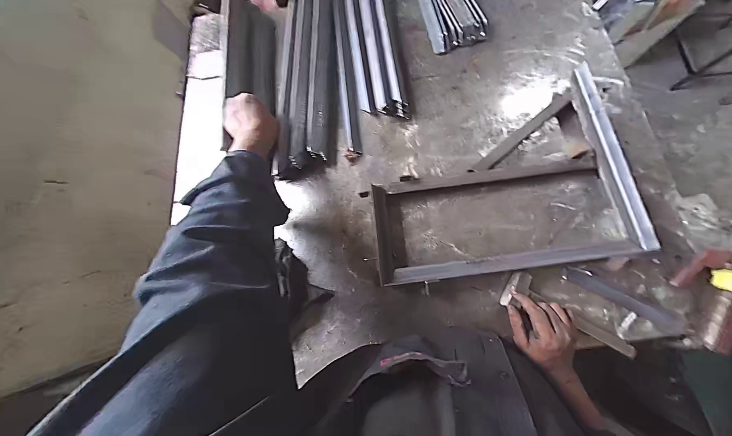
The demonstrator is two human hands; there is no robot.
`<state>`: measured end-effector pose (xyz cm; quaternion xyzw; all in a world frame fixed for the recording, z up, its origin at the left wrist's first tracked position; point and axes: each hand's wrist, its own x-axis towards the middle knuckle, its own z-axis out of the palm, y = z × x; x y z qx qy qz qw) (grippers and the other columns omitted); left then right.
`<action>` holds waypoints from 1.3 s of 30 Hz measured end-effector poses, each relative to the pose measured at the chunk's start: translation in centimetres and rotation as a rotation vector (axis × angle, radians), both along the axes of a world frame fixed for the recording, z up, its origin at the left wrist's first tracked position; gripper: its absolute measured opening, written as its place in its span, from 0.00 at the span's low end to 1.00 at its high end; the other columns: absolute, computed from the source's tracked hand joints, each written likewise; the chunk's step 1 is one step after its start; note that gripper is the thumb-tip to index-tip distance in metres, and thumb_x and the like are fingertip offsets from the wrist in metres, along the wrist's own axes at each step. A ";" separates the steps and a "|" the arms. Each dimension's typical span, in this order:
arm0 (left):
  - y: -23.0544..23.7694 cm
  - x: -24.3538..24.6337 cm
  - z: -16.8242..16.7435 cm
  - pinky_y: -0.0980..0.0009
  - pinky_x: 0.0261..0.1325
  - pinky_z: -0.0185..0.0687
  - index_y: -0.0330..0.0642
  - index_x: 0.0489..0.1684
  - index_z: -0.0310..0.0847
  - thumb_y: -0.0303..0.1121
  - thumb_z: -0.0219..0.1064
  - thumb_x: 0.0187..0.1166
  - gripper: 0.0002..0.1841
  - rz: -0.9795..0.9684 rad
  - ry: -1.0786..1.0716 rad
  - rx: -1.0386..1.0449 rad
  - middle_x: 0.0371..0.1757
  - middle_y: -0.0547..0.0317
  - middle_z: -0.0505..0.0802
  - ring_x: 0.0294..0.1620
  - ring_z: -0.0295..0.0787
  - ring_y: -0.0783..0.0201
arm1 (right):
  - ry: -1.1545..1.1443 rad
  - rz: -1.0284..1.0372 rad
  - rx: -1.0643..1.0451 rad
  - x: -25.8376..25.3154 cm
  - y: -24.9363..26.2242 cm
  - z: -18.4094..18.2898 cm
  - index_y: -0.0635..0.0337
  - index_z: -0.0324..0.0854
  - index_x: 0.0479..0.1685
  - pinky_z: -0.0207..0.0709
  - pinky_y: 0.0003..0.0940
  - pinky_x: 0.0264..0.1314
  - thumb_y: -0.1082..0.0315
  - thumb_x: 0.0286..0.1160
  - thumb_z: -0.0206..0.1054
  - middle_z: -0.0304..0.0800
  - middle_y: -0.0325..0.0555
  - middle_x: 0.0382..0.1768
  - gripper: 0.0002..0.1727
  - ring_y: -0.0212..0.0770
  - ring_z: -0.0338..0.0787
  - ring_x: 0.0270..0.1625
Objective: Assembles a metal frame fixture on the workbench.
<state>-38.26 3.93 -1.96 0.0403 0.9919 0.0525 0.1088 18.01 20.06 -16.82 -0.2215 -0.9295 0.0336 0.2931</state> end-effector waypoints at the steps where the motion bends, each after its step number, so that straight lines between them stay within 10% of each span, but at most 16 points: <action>1: -0.4 -0.7 -0.1 0.29 0.73 0.71 0.16 0.64 0.76 0.30 0.66 0.79 0.23 0.003 0.003 0.010 0.73 0.19 0.80 0.78 0.75 0.26 | -0.002 0.006 0.001 -0.2 0.0 0.0 0.55 0.93 0.49 0.75 0.44 0.47 0.51 0.83 0.58 0.92 0.49 0.29 0.22 0.50 0.86 0.33; 5: -1.5 -6.0 -3.6 0.27 0.65 0.77 0.22 0.57 0.80 0.35 0.75 0.66 0.26 0.023 0.155 0.051 0.65 0.23 0.86 0.70 0.82 0.27 | -0.009 0.013 0.022 -0.4 0.1 0.1 0.56 0.92 0.47 0.73 0.44 0.45 0.50 0.84 0.57 0.90 0.49 0.27 0.23 0.49 0.84 0.31; 10: -2.2 -7.7 0.0 0.25 0.67 0.74 0.26 0.66 0.78 0.42 0.74 0.70 0.31 0.037 0.084 0.203 0.66 0.25 0.86 0.70 0.82 0.28 | 0.000 0.014 0.033 -0.3 0.2 -0.1 0.56 0.93 0.47 0.73 0.44 0.42 0.48 0.85 0.55 0.90 0.49 0.26 0.24 0.49 0.84 0.29; 14: -3.2 -7.7 1.4 0.53 0.42 0.85 0.41 0.55 0.84 0.39 0.74 0.68 0.19 0.179 -0.008 0.843 0.43 0.52 0.90 0.40 0.87 0.59 | 0.033 0.076 -0.149 0.1 0.5 0.5 0.56 0.92 0.47 0.76 0.40 0.45 0.47 0.84 0.56 0.91 0.48 0.28 0.24 0.45 0.86 0.32; 20: -1.1 5.2 3.8 0.61 0.39 0.89 0.37 0.41 0.80 0.25 0.65 0.75 0.03 0.071 -0.171 1.708 0.32 0.55 0.91 0.33 0.90 0.62 | -0.010 0.228 -0.751 -4.5 4.4 9.9 0.64 0.88 0.54 0.88 0.28 0.43 0.50 0.89 0.54 0.92 0.41 0.36 0.25 0.25 0.89 0.35; 26: 5.3 24.2 4.1 0.60 0.40 0.94 0.37 0.69 0.81 0.30 0.72 0.80 0.20 -0.390 -0.212 1.386 0.49 0.50 0.96 0.38 0.95 0.60 | -0.250 0.347 -1.428 -20.4 8.5 22.1 0.50 0.72 0.77 0.90 0.41 0.57 0.35 0.91 0.32 0.94 0.40 0.50 0.37 0.38 0.95 0.52; 28: 7.3 29.3 4.9 0.60 0.57 0.93 0.36 0.76 0.78 0.32 0.77 0.77 0.27 -0.627 -0.175 1.241 0.64 0.51 0.92 0.54 0.94 0.61 | -0.272 0.295 -1.582 -23.4 8.2 24.7 0.42 0.74 0.65 0.89 0.32 0.41 0.29 0.85 0.40 0.92 0.35 0.39 0.33 0.33 0.93 0.41; 31: 7.4 32.8 5.4 0.66 0.56 0.92 0.35 0.67 0.86 0.33 0.76 0.77 0.21 -0.742 -0.068 1.157 0.68 0.46 0.89 0.54 0.94 0.63 | -0.275 0.142 -1.391 -23.1 9.4 22.8 0.49 0.79 0.54 0.79 0.28 0.20 0.41 0.85 0.59 0.80 0.34 0.22 0.22 0.30 0.81 0.18; 35: 2.9 31.5 2.0 0.53 0.60 0.88 0.41 0.58 0.90 0.39 0.70 0.82 0.15 -0.341 0.134 0.746 0.56 0.48 0.93 0.55 0.92 0.54 | -0.459 0.174 -1.053 -20.6 14.6 18.5 0.55 0.80 0.54 0.75 0.28 0.15 0.45 0.85 0.63 0.84 0.39 0.21 0.21 0.31 0.77 0.12; 39: -0.3 29.0 -2.0 0.37 0.69 0.79 0.38 0.67 0.85 0.49 0.68 0.82 0.25 -0.007 0.011 0.418 0.66 0.39 0.87 0.67 0.85 0.40 | -0.604 0.407 -0.556 -19.4 19.3 15.8 0.60 0.81 0.64 0.77 0.69 0.48 0.49 0.76 0.74 0.89 0.62 0.43 0.27 0.61 0.89 0.42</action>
